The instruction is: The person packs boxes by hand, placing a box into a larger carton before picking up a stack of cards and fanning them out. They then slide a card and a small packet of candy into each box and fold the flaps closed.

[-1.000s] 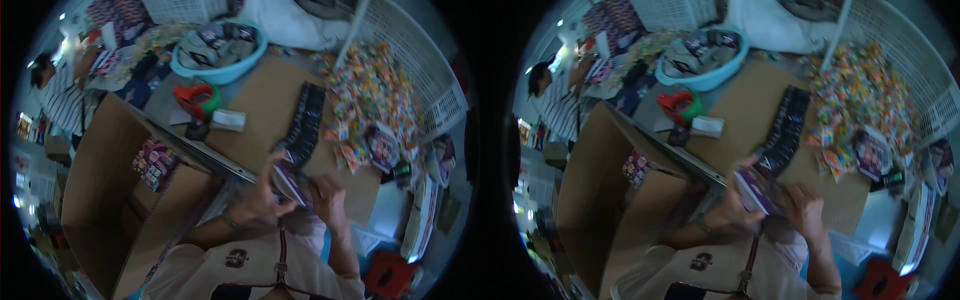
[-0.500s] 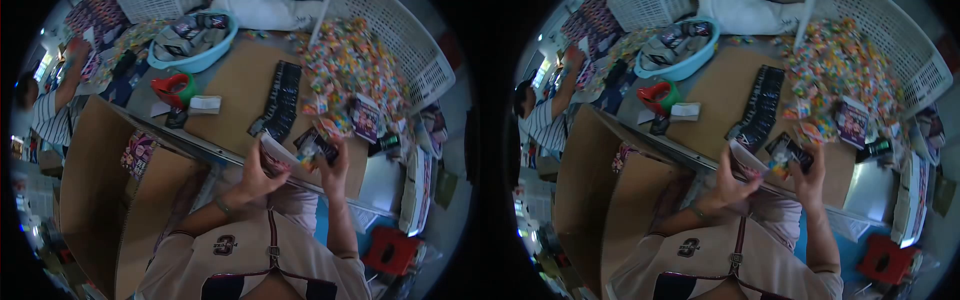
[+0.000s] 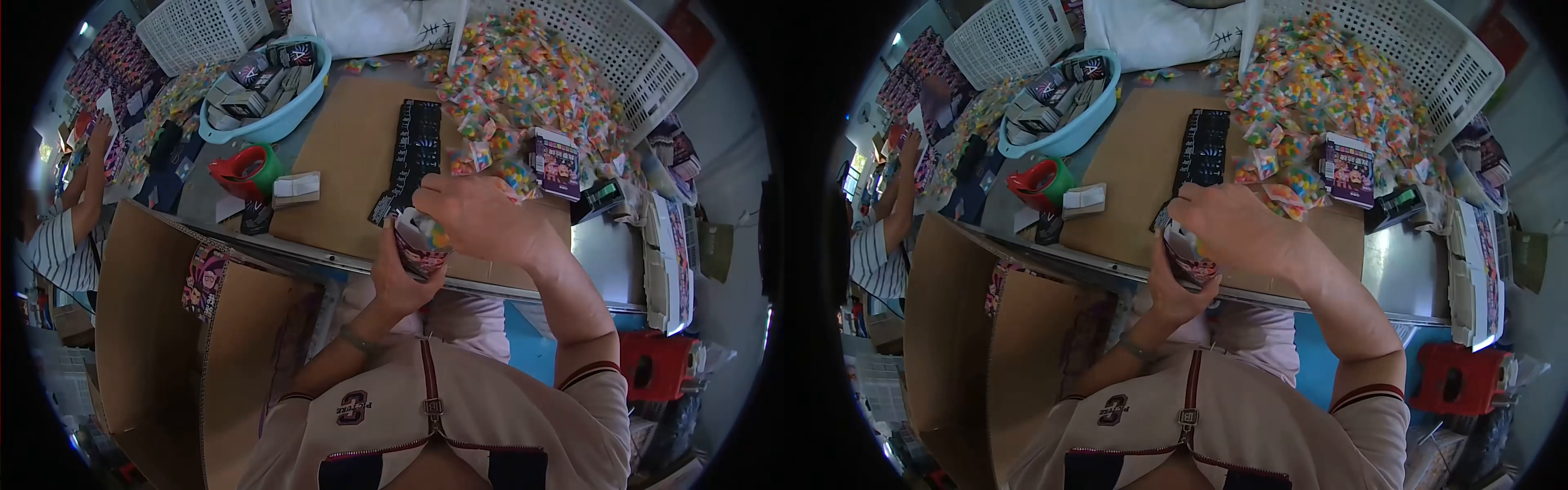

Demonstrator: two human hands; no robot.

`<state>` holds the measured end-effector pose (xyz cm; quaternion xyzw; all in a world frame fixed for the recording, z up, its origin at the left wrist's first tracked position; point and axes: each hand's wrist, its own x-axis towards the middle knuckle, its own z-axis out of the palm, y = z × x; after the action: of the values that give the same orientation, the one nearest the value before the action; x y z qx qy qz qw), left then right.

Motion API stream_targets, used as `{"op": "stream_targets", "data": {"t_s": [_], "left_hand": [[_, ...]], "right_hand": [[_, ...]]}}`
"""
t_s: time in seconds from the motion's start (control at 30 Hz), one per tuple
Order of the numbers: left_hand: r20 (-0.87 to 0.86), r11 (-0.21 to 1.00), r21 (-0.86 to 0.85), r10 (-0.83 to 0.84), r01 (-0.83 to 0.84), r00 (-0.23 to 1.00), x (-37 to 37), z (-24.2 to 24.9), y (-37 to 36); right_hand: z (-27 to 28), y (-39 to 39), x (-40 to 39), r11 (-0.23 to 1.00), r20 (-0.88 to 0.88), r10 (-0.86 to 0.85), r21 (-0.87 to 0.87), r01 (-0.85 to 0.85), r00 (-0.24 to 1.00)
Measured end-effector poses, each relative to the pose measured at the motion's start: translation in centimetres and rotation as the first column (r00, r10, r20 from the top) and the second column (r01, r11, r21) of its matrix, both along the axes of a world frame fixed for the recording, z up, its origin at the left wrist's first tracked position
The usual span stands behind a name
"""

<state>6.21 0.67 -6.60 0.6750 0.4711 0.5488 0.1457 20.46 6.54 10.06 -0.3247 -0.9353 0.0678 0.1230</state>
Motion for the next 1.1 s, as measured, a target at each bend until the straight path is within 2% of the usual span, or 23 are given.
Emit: {"op": "stream_targets", "data": {"t_s": [0.07, 0.17, 0.3, 0.37, 0.4, 0.47, 0.5, 0.57, 0.6, 0.67, 0.73, 0.77, 0.8, 0.83, 0.87, 0.9, 0.97, 1.1], "left_hand": [[-0.01, 1.0, 0.029, 0.001, 0.0, 1.0, 0.1, -0.3, 0.1], [0.005, 0.999, 0.013, -0.038, 0.038, 0.999, 0.4, -0.5, 0.1], [0.04, 1.0, 0.022, -0.007, 0.006, 0.999, 0.3, -0.8, 0.3], [0.046, 1.0, -0.003, -0.023, 0.023, 0.999, 0.2, -1.0, 0.4], [0.043, 0.999, 0.049, 0.011, -0.013, 0.999, 0.2, -0.9, 0.4], [0.05, 0.994, 0.09, 0.056, -0.06, 0.997, 0.3, -1.3, 0.3], [0.078, 0.997, 0.06, 0.038, -0.043, 0.996, 0.4, -1.5, 0.2], [0.102, 1.0, 0.023, 0.01, -0.013, 0.995, 0.4, -1.9, 0.3], [0.075, 0.999, 0.048, 0.018, -0.021, 0.997, 0.5, -2.1, 0.5], [0.049, 0.997, 0.068, 0.024, -0.027, 0.999, 0.5, -2.7, 0.8], [0.101, 0.982, 0.188, -0.02, 0.001, 0.995, 0.1, -3.6, 1.3], [0.098, 0.983, 0.183, -0.016, -0.002, 0.995, -0.4, -4.1, 1.3], [0.169, 0.982, 0.17, -0.111, 0.082, 0.979, -1.3, -4.5, 1.3], [0.24, 0.972, 0.164, -0.203, 0.166, 0.949, -2.5, -4.8, 1.5], [0.031, 0.949, 0.183, -0.266, 0.256, 0.964, -4.6, -0.6, 2.0], [0.028, 0.949, 0.178, -0.268, 0.259, 0.963, -5.2, 0.3, 2.0], [-0.069, 0.916, 0.179, -0.351, 0.358, 0.934, -5.8, 1.3, 2.1], [-0.084, 0.881, 0.236, -0.401, 0.409, 0.912, -6.2, 2.8, 2.9]], "right_hand": [[-1.2, 0.6, -0.6, 0.996, -0.005, 0.061, 0.064, -0.061, 0.998], [-3.2, 0.4, -1.8, 0.99, -0.064, 0.129, 0.065, -0.125, 0.99], [-3.7, 0.6, -1.5, 0.98, -0.023, 0.152, 0.13, -0.148, 0.988], [-4.8, -0.5, -1.1, 0.99, -0.243, 0.13, 0.09, -0.112, 0.961], [-5.3, -1.1, -0.4, 0.991, -0.24, 0.126, 0.082, -0.109, 0.962], [-6.6, -2.4, 1.3, 0.973, -0.543, -0.172, 0.037, 0.228, 0.822], [-7.4, -3.3, 1.6, 0.974, -0.54, -0.176, 0.029, 0.226, 0.823], [-9.5, -5.2, 2.1, 0.907, -0.64, -0.325, -0.004, 0.421, 0.696], [-10.6, -5.8, 1.8, 0.904, -0.639, -0.334, -0.01, 0.427, 0.693], [-12.4, -6.5, 0.6, 0.853, -0.717, -0.432, -0.129, 0.505, 0.547], [-13.3, -6.5, 0.7, 0.859, -0.726, -0.434, -0.156, 0.487, 0.533], [-13.6, -6.6, 0.6, 0.865, -0.737, -0.435, -0.182, 0.467, 0.517], [-13.6, -6.5, 0.9, 0.865, -0.737, -0.438, -0.191, 0.464, 0.514], [-13.5, -6.2, 1.5, 0.888, -0.731, -0.437, -0.26, 0.378, 0.524], [-13.3, -6.0, 1.9, 0.897, -0.725, -0.44, -0.334, 0.289, 0.529], [-12.7, -5.6, 2.2, 0.895, -0.726, -0.444, -0.338, 0.29, 0.525], [-11.3, -4.9, 2.6, 0.956, -0.674, -0.273, -0.11, 0.271, 0.687], [-12.0, -5.7, 2.0, 0.962, -0.62, -0.238, -0.047, 0.268, 0.747]]}}
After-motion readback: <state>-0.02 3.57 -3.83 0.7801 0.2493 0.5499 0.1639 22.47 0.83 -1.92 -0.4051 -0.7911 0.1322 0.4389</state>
